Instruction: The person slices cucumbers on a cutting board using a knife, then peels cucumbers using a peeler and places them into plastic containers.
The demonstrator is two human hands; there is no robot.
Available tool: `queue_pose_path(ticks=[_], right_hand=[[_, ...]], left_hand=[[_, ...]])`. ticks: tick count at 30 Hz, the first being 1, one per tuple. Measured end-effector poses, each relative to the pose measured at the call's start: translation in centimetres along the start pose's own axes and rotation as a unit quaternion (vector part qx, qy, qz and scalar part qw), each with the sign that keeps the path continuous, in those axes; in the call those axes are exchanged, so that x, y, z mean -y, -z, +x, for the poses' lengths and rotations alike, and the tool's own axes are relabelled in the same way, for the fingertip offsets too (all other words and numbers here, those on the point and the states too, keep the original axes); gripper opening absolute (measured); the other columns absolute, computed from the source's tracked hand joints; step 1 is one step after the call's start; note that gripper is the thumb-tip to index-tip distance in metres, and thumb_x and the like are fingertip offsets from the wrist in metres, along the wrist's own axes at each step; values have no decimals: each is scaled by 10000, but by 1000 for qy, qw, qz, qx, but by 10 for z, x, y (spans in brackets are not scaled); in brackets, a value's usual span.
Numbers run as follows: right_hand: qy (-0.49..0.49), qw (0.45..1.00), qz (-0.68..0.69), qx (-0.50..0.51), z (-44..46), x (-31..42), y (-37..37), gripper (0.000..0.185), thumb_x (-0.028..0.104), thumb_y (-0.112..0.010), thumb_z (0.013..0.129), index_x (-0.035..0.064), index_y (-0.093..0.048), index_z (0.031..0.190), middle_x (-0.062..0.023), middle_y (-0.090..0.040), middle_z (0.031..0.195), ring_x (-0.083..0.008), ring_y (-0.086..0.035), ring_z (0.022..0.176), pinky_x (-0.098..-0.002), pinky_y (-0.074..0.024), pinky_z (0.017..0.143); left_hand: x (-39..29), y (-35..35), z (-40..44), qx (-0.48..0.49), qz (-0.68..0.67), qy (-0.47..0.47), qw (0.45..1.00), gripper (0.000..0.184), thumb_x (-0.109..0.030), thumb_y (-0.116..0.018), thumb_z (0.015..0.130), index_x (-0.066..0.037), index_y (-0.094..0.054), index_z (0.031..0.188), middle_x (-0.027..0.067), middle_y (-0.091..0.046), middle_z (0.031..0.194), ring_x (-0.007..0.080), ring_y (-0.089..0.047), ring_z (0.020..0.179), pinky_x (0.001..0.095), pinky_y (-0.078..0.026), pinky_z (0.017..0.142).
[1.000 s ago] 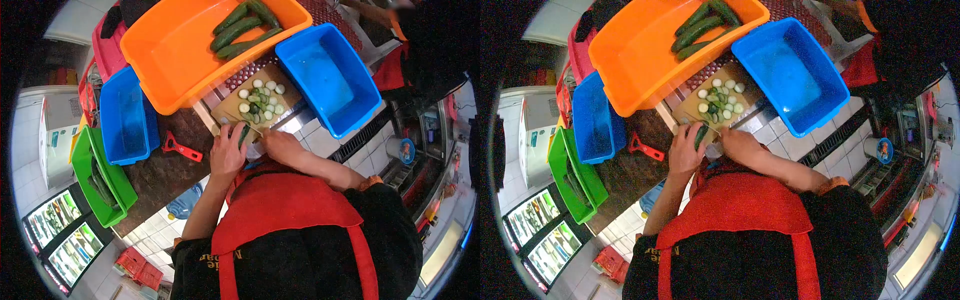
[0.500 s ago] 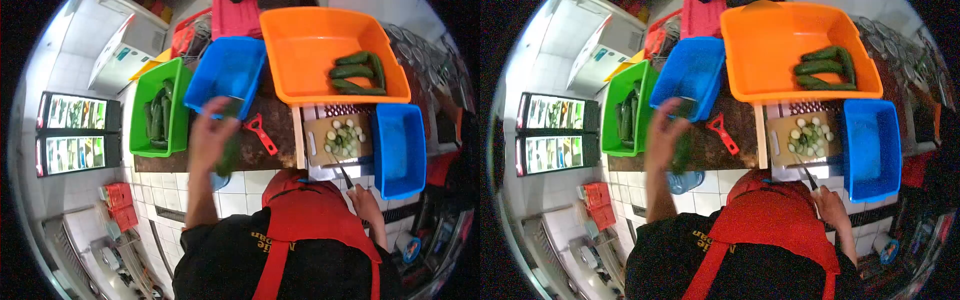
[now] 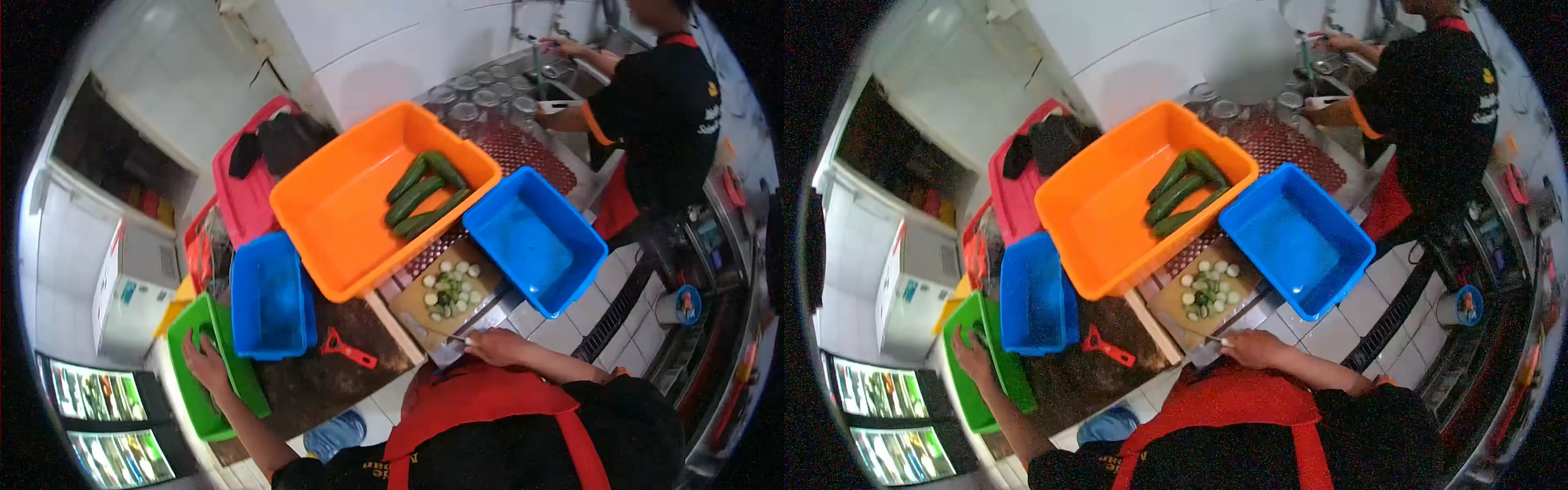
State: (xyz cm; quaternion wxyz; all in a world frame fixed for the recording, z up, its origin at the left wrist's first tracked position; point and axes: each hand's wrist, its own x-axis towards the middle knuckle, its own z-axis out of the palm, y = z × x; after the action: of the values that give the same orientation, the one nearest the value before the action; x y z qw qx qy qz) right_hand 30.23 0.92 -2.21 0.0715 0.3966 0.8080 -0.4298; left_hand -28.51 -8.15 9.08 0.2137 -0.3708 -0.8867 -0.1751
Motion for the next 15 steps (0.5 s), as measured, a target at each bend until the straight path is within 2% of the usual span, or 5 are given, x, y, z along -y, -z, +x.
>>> queue_pose_path(ticks=[4,8,10,12,15], right_hand=[[-53,998,-12,-25,12,-17,-22,423,439,-454,1007,42,-520,1139,-283,-656,933,-485,-629,948,-577,-492,827],[-35,996,1,-85,23,-52,-53,517,510,-432,993,52,-511,1219,-297,-661,977,-480,-637,974,-566,-503,862],[-20,999,-17,-42,14,-40,-37,527,525,-424,993,51,-509,1207,-292,-660,994,-480,-638,972,-563,-501,864],[-9,999,7,-46,9,-33,-35,502,513,-416,1004,57,-505,1194,-283,-661,974,-462,-644,951,-566,-500,855],[99,976,23,-191,29,-76,-98,465,486,-404,1020,64,-500,1189,-276,-661,910,-455,-647,911,-582,-497,831]], left_hand=[[-190,35,12,60,-338,-206,916,314,-156,-602,946,2,-590,1217,155,-625,1192,300,-601,1095,392,-479,914],[-312,-32,6,242,-378,-329,831,353,-150,-631,923,-4,-576,1240,152,-635,1197,257,-610,1074,375,-488,907],[-384,-132,7,417,-415,-310,747,351,-153,-629,926,-8,-578,1241,170,-633,1210,249,-608,1082,373,-488,918],[-412,-233,11,459,-348,-306,758,407,-177,-643,924,-14,-544,1284,184,-621,1243,256,-613,1080,370,-494,919],[-446,-244,-5,552,-260,-222,760,497,-224,-666,926,10,-477,1321,191,-604,1252,270,-622,1064,379,-510,885]])
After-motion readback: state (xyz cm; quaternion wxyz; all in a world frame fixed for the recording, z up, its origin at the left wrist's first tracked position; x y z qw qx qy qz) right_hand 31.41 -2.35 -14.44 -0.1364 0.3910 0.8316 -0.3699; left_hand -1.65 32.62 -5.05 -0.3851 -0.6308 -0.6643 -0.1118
